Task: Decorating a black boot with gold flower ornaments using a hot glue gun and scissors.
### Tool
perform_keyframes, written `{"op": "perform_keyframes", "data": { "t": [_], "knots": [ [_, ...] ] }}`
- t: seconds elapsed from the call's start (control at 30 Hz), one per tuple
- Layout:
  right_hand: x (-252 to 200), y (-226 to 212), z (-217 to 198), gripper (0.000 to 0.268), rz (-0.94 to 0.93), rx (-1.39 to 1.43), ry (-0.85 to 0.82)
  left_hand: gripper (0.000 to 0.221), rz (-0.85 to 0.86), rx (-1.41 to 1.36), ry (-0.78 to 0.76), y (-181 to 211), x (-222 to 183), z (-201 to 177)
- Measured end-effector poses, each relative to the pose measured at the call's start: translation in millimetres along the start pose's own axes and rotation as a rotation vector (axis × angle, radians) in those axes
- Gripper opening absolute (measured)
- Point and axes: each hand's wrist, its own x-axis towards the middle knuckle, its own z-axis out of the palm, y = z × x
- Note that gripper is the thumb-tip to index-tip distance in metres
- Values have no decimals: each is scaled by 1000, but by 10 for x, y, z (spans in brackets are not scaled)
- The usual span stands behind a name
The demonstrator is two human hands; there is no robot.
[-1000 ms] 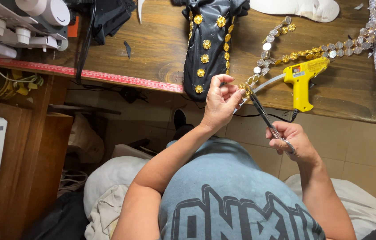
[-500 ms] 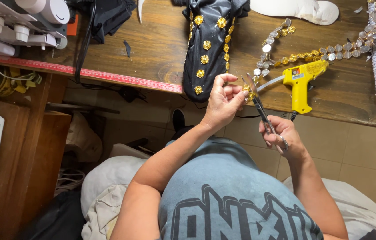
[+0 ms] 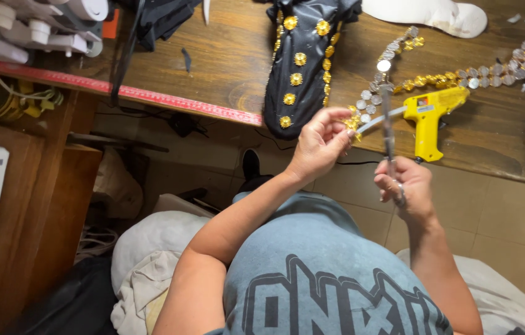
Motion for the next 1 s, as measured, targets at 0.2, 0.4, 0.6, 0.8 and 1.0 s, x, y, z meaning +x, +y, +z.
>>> {"op": "perform_keyframes", "data": {
  "t": [0.2, 0.4, 0.6, 0.8, 1.0],
  "knots": [
    [-249, -1039, -159, 27, -52, -362, 234, 11, -95, -55, 52, 473, -257, -28],
    [-633, -786, -44, 30, -46, -30, 97, 16, -125, -170, 138, 529, -322, 33],
    [-419, -713, 474, 43, -94, -74, 18, 19, -188, -178, 156, 117, -214, 204],
    [-787, -239, 522, 49, -28, 30, 58, 20, -279, -199, 223, -51, 76, 249],
    [-801, -86, 628, 56, -6, 147, 55, 18, -319, -173, 205, -133, 169, 292]
  ]
}}
